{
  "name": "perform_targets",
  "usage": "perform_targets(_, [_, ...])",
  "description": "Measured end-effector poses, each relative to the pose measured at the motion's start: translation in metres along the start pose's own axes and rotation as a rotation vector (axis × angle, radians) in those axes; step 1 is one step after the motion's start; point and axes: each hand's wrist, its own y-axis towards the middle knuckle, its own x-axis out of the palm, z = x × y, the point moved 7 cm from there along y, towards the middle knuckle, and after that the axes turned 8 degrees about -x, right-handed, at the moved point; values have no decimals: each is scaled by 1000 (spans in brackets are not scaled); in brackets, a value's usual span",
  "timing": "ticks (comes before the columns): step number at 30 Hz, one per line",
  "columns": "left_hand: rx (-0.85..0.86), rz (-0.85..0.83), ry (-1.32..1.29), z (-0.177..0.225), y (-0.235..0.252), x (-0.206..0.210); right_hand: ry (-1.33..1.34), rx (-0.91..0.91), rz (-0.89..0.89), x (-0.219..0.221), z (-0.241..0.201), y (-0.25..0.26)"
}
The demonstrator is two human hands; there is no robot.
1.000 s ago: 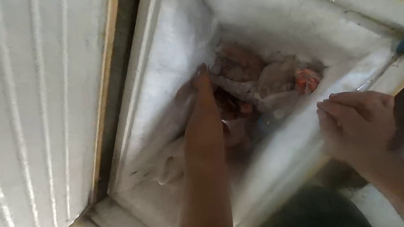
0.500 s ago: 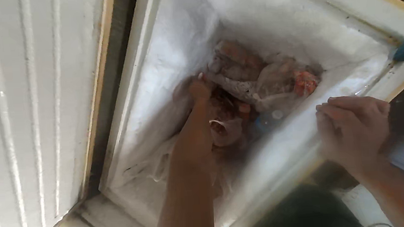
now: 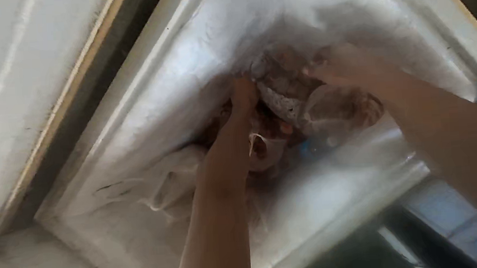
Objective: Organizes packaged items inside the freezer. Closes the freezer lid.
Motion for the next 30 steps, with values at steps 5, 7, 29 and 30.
perform_targets(5, [-12,-24,17,0,-18,-1,-42,4,60,58,14,105])
perform_targets(7, [21,-74,82,5,-34,10,-53,-138,195,80,15,126])
perform_targets(29, [86,-210,114,23,1,28,247,208,-282,51,16,56])
perform_targets(30, [102,-210,114,20,7,22,202,213,-320,39,7,38])
